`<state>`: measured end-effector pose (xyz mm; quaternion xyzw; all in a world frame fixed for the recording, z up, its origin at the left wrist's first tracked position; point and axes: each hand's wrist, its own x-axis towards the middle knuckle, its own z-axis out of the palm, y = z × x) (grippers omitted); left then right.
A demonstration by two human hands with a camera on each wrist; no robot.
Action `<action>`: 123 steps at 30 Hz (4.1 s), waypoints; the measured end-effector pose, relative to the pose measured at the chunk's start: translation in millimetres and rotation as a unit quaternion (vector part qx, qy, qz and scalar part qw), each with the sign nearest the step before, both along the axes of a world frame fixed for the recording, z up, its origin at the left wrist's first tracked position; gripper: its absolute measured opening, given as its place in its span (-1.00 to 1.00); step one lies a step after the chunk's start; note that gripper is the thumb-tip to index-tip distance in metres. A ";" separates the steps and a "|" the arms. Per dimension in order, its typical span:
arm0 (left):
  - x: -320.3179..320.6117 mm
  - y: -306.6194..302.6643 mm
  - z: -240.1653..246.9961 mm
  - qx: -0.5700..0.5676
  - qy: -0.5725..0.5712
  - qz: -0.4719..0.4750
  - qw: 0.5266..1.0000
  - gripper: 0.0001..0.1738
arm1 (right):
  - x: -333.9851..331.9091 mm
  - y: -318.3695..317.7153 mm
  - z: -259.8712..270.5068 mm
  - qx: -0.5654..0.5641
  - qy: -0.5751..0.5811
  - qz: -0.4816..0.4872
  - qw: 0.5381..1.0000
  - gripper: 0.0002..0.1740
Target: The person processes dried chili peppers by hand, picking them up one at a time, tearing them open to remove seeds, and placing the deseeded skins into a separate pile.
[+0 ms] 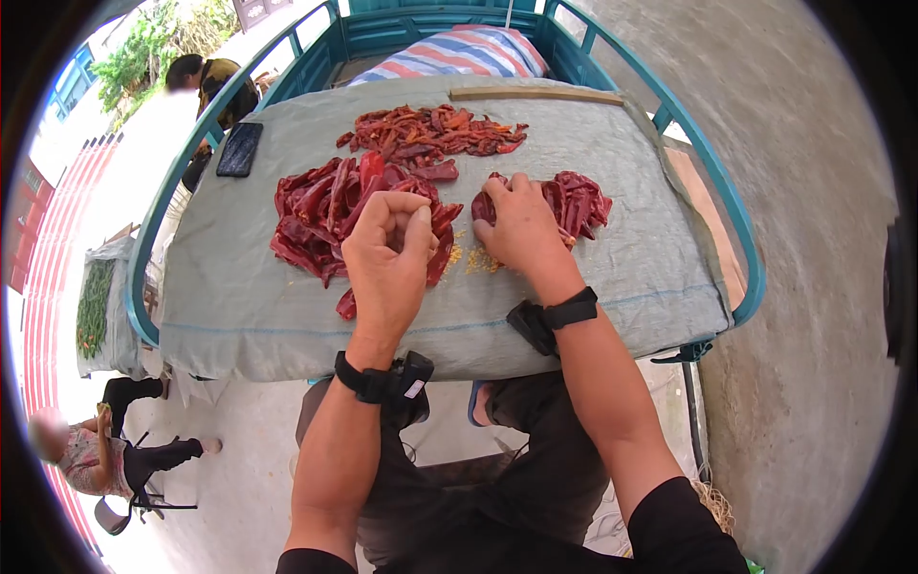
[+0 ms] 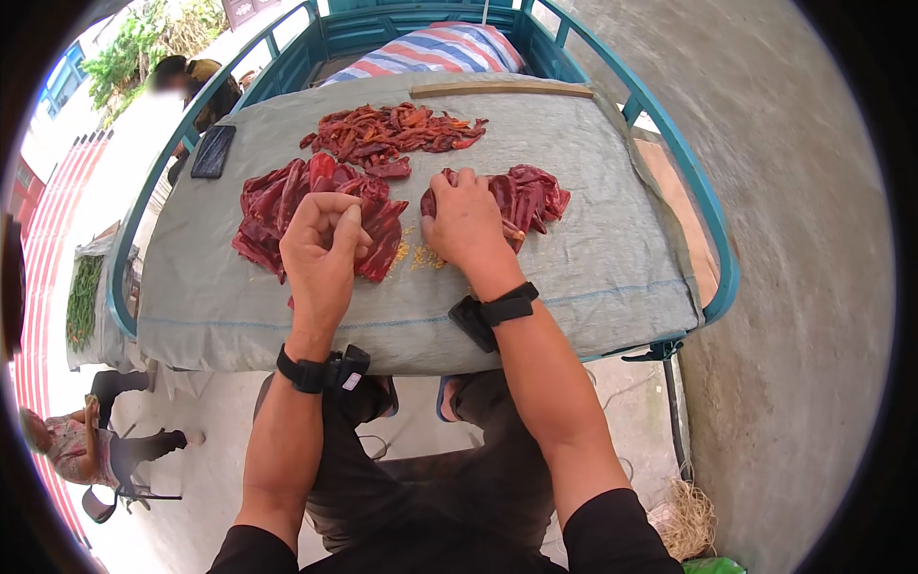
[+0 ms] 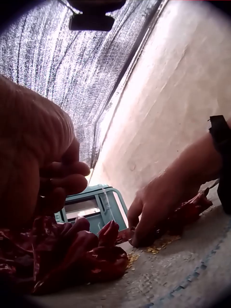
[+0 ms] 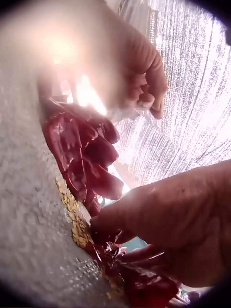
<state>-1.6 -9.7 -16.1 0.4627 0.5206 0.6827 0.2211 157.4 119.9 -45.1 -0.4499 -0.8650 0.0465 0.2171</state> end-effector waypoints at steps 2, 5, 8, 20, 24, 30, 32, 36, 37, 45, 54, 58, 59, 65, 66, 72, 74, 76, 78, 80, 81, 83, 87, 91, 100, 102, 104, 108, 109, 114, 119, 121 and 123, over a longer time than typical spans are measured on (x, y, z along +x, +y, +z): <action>-1.4 -0.8 1.3 0.008 -0.007 0.005 1.000 -0.92 | 5.2 3.8 -0.2 -0.047 0.037 0.005 0.998 -0.51; -1.8 -4.0 9.1 0.001 -0.019 0.023 1.000 -0.97 | 9.7 5.6 1.4 -0.056 0.067 0.021 0.996 -0.57; -7.5 -2.7 6.0 0.015 -0.015 0.036 0.999 -0.97 | 10.7 6.2 -2.6 -0.038 0.097 0.005 0.995 -0.63; -16.4 -1.0 4.4 0.024 -0.035 0.049 0.998 -0.90 | 51.9 32.8 15.7 -0.042 0.218 -0.072 0.972 -0.78; -13.9 0.3 5.4 0.021 -0.034 0.051 0.998 -0.90 | 71.2 45.9 18.7 -0.006 0.250 -0.101 0.963 -0.78; -14.9 1.5 5.6 0.030 -0.036 0.065 0.997 -0.91 | 80.2 44.0 24.3 0.101 0.197 -0.124 0.967 -0.68; -17.7 0.8 5.9 0.030 -0.039 0.071 0.996 -0.95 | 77.7 40.0 22.2 0.142 0.161 -0.134 0.967 -0.67; -23.8 1.1 6.3 0.042 -0.041 0.094 0.994 -0.93 | 54.4 18.1 35.3 0.099 0.182 -0.047 0.977 -0.63; -26.0 1.9 4.7 0.046 -0.048 0.095 0.993 -0.93 | 45.3 13.3 35.3 0.061 0.203 0.001 0.977 -0.62; -27.2 0.5 4.8 0.048 -0.079 0.098 0.991 -0.88 | -9.3 -18.1 7.3 0.021 0.162 0.222 0.961 -0.55; -32.3 -4.1 6.2 0.050 -0.089 0.083 0.991 -0.89 | 5.2 -18.7 14.5 -0.081 0.038 0.225 0.970 -0.72; -34.3 -5.5 4.3 0.023 -0.086 0.056 0.995 -0.88 | 18.6 -14.4 25.2 -0.067 0.037 0.205 0.976 -0.80; -34.7 -6.4 4.0 0.013 -0.080 0.041 0.996 -0.88 | 22.8 -13.2 27.6 -0.061 0.045 0.196 0.978 -0.81; -15.7 -3.1 -3.6 -0.021 0.035 -0.002 0.999 -0.88 | 42.8 1.1 32.7 -0.153 0.162 0.192 0.956 -0.76; -12.3 -2.4 -2.9 -0.025 0.069 -0.003 0.997 -0.87 | 44.8 1.8 34.1 -0.145 0.170 0.194 0.955 -0.75; 6.7 -3.1 2.3 -0.024 0.182 -0.049 0.982 -0.48 | 41.7 -3.6 38.2 -0.124 0.246 0.227 0.934 -0.72; 12.4 -5.1 4.0 -0.038 0.203 -0.069 0.976 -0.42 | 37.9 -7.9 42.7 -0.136 0.279 0.238 0.921 -0.73; 14.1 1.7 -8.6 -0.021 0.175 -0.078 0.981 -0.48 | 37.6 -6.9 44.0 -0.112 0.274 0.245 0.923 -0.70; 11.3 5.4 -13.8 -0.065 0.091 -0.120 0.986 -0.56 | 34.8 -7.0 44.1 -0.137 0.315 0.240 0.908 -0.66; 8.1 6.8 -14.0 -0.072 0.012 -0.121 0.990 -0.64 | 27.4 -13.4 39.6 -0.212 0.395 0.223 0.866 -0.59; 6.7 7.5 -13.6 -0.076 -0.028 -0.121 0.989 -0.68 | 22.8 -17.0 40.4 -0.231 0.424 0.203 0.852 -0.55; 4.2 9.0 -12.9 -0.082 -0.132 -0.126 0.980 -0.70 | 13.7 -24.0 43.4 -0.268 0.481 0.164 0.819 -0.47; 2.5 7.3 -8.9 -0.078 -0.239 -0.128 0.959 -0.76 | 7.6 -28.3 41.3 -0.367 0.511 0.131 0.766 -0.41; 1.2 6.1 -9.6 -0.069 -0.282 -0.147 0.945 -0.80 | 5.0 -27.9 36.8 -0.421 0.508 0.161 0.734 -0.52; -2.7 3.1 -13.9 -0.076 -0.338 -0.177 0.921 -0.86 | 5.0 -28.4 34.7 -0.443 0.525 0.184 0.703 -0.73; -1.7 2.7 -11.4 -0.077 -0.341 -0.163 0.923 -0.86 | 5.5 -28.9 37.7 -0.440 0.545 0.178 0.691 -0.73; -1.7 2.3 -10.3 -0.081 -0.338 -0.149 0.926 -0.86 | 6.9 -28.6 40.1 -0.438 0.562 0.174 0.680 -0.73; -1.4 3.8 -12.9 -0.081 -0.317 -0.136 0.935 -0.85 | 9.5 -25.9 38.6 -0.452 0.566 0.178 0.666 -0.71; -1.2 4.4 -14.8 -0.077 -0.310 -0.136 0.938 -0.84 | 8.9 -26.2 38.9 -0.454 0.565 0.175 0.666 -0.71; 0.8 8.2 -22.8 -0.060 -0.286 -0.152 0.944 -0.83 | 10.2 -31.2 46.7 -0.457 0.523 0.176 0.697 -0.73; 4.8 7.8 -22.2 -0.052 -0.247 -0.140 0.958 -0.80 | 11.2 -30.5 44.9 -0.447 0.512 0.178 0.712 -0.72; 5.5 7.8 -20.6 -0.046 -0.222 -0.133 0.965 -0.78 | 11.6 -28.1 40.1 -0.447 0.512 0.186 0.710 -0.70; 8.6 7.5 -17.4 -0.037 -0.194 -0.114 0.974 -0.76 | 12.2 -27.8 39.0 -0.450 0.515 0.199 0.702 -0.68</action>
